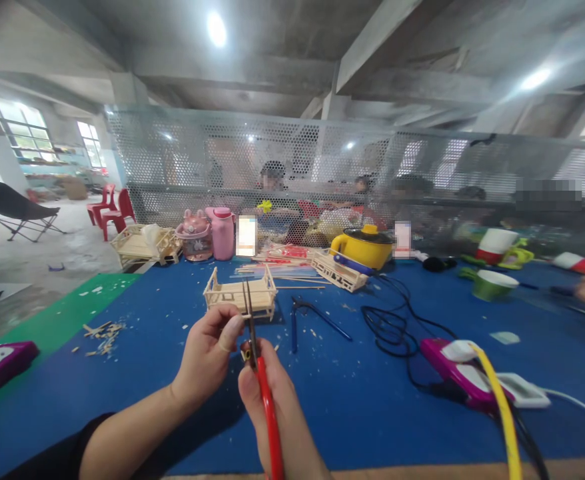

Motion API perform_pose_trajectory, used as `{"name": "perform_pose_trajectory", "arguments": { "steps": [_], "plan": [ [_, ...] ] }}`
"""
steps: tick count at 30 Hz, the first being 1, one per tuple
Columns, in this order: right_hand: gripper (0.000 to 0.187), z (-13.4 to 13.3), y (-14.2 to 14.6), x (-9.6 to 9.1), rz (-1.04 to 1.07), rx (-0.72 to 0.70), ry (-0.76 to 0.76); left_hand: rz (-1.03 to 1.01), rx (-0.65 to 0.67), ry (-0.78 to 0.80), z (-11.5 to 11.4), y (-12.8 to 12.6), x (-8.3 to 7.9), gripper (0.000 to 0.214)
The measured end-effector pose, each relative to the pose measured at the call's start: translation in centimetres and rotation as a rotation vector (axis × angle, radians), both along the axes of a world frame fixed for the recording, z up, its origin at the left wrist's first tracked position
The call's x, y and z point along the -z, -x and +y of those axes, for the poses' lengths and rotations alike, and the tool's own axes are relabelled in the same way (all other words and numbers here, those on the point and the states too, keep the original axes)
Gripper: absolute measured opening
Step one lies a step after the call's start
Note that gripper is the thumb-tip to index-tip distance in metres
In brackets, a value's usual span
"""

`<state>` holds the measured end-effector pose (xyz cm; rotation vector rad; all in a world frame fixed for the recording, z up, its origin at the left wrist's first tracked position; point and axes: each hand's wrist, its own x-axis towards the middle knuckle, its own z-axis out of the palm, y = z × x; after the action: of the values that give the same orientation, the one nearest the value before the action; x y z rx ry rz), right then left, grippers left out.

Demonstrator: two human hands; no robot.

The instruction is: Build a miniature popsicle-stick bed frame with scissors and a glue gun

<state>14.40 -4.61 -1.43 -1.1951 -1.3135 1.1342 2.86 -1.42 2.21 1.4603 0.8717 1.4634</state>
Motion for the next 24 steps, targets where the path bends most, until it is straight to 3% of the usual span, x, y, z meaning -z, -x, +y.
{"name": "perform_pose_trajectory", "arguments": {
  "steps": [4,12,19,24],
  "plan": [
    [0.068,-0.4,-0.1,-0.4,-0.009,-0.024,0.022,0.029,0.02,-0.021,0.2,0.3,0.0,0.02],
    [0.052,-3.1,0.7,-2.9,-0.08,0.015,-0.144,0.071,0.017,-0.079,0.4,0.6,0.1,0.02],
    [0.042,-2.9,0.9,-3.1,-0.145,0.022,-0.25,0.06,0.03,-0.086,0.4,0.7,0.4,0.023],
    [0.043,-3.0,0.6,-3.1,-0.299,0.017,-0.282,0.261,-0.032,-0.212,0.1,0.9,0.1,0.032]
  ]
}}
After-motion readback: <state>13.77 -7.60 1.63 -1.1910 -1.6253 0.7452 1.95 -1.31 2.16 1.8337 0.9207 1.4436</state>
